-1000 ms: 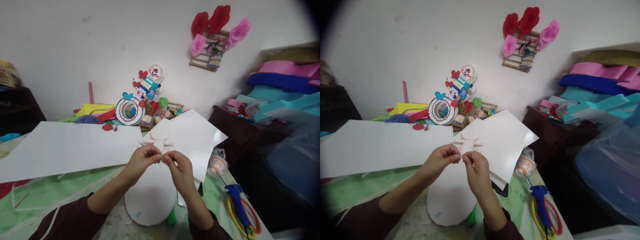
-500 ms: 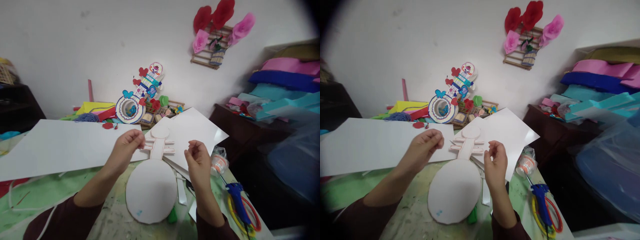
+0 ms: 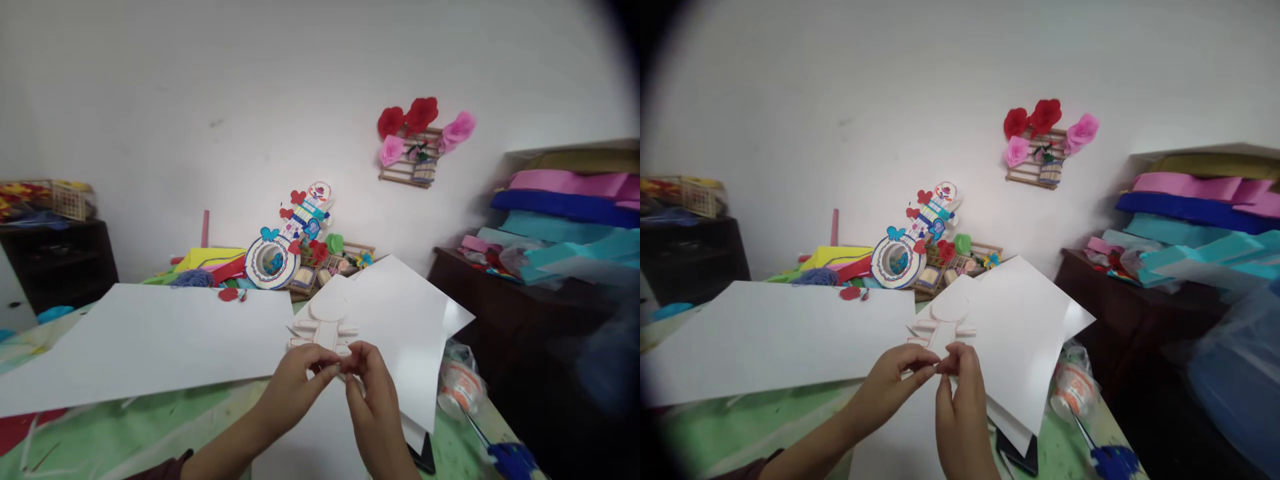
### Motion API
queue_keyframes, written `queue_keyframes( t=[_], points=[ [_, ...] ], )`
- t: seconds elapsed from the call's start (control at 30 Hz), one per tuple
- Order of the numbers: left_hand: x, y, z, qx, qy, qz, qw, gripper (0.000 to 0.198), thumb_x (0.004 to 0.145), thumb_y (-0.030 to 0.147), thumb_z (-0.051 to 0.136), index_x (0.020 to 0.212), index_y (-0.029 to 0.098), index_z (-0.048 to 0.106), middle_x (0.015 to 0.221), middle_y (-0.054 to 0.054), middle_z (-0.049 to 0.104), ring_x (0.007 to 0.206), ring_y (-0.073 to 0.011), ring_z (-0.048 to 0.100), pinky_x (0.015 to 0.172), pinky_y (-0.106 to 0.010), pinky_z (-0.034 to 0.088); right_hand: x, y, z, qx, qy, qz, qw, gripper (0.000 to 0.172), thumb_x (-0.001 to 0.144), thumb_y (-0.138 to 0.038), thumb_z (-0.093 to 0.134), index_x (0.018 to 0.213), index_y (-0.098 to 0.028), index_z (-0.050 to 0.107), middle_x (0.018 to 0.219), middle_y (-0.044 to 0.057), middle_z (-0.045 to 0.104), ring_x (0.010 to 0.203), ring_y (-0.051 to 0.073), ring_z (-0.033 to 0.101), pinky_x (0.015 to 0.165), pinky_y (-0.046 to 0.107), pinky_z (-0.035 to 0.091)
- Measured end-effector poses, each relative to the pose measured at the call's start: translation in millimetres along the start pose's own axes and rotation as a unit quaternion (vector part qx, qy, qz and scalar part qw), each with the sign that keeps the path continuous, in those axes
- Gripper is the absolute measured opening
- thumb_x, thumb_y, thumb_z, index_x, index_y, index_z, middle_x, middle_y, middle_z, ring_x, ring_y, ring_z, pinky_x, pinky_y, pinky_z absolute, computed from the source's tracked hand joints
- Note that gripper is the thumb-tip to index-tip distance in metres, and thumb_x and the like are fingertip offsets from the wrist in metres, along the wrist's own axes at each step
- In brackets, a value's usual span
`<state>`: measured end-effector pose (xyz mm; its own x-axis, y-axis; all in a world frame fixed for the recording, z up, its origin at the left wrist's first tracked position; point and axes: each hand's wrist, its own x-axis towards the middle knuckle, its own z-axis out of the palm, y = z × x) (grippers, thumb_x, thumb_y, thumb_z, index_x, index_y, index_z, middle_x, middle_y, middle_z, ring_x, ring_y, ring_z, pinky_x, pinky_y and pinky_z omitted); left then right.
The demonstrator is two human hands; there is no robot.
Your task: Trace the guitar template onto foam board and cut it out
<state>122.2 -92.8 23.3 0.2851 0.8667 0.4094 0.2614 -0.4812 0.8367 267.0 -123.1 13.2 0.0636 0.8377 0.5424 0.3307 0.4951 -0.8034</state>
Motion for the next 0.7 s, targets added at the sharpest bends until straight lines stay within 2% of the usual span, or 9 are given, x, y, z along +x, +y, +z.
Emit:
queue_keyframes(
  t=[0.13, 0.33, 0.57, 0.7],
  points=[
    [-1.5, -1.6, -1.9, 0.103, 0.018, 0.074, 0.992, 0.015, 0.087, 0.029, 0.055, 0.090, 0.023, 0.069, 0.086, -0.001, 0.069, 0.083, -0.0154, 0.060, 0.079, -0.029, 0.043, 0.1, 5.8, -0.3, -0.061, -0.014, -0.037, 0.997, 0.021, 0.086, -0.019, 0.043, 0.107, -0.022, 0.046, 0.090, 0.004, 0.056, 0.085, 0.016, 0.058, 0.077, 0.031, 0.048],
    [-0.1, -7.5, -0.3, 0.200, 0.026, 0.143, 0.969, 0.015, 0.089, 0.025, 0.052, 0.088, 0.022, 0.066, 0.082, 0.000, 0.068, 0.079, -0.0155, 0.060, 0.073, -0.028, 0.043, 2.0, 2.6, -3.2, -0.098, -0.019, -0.059, 0.993, 0.019, 0.088, -0.021, 0.044, 0.107, -0.021, 0.045, 0.085, 0.002, 0.058, 0.078, 0.015, 0.059, 0.071, 0.027, 0.049],
    [0.6, -14.5, 3.8, 0.347, 0.015, 0.270, 0.898, 0.020, 0.091, 0.022, 0.045, 0.079, 0.017, 0.060, 0.070, -0.001, 0.062, 0.066, -0.0174, 0.055, 0.058, -0.029, 0.039, 4.8, -4.5, -8.5, -0.126, -0.033, -0.029, 0.991, 0.020, 0.088, -0.026, 0.043, 0.107, -0.020, 0.045, 0.080, 0.001, 0.058, 0.072, 0.015, 0.059, 0.067, 0.026, 0.049],
    [-0.9, -15.2, 7.6, 0.384, 0.011, 0.298, 0.874, 0.020, 0.091, 0.018, 0.043, 0.077, 0.017, 0.058, 0.068, -0.001, 0.058, 0.063, -0.0177, 0.052, 0.055, -0.030, 0.036, 5.3, -5.5, -10.9, -0.156, -0.043, -0.015, 0.987, 0.022, 0.089, -0.027, 0.041, 0.109, -0.021, 0.043, 0.079, 0.001, 0.057, 0.070, 0.014, 0.059, 0.064, 0.026, 0.048]
  ],
)
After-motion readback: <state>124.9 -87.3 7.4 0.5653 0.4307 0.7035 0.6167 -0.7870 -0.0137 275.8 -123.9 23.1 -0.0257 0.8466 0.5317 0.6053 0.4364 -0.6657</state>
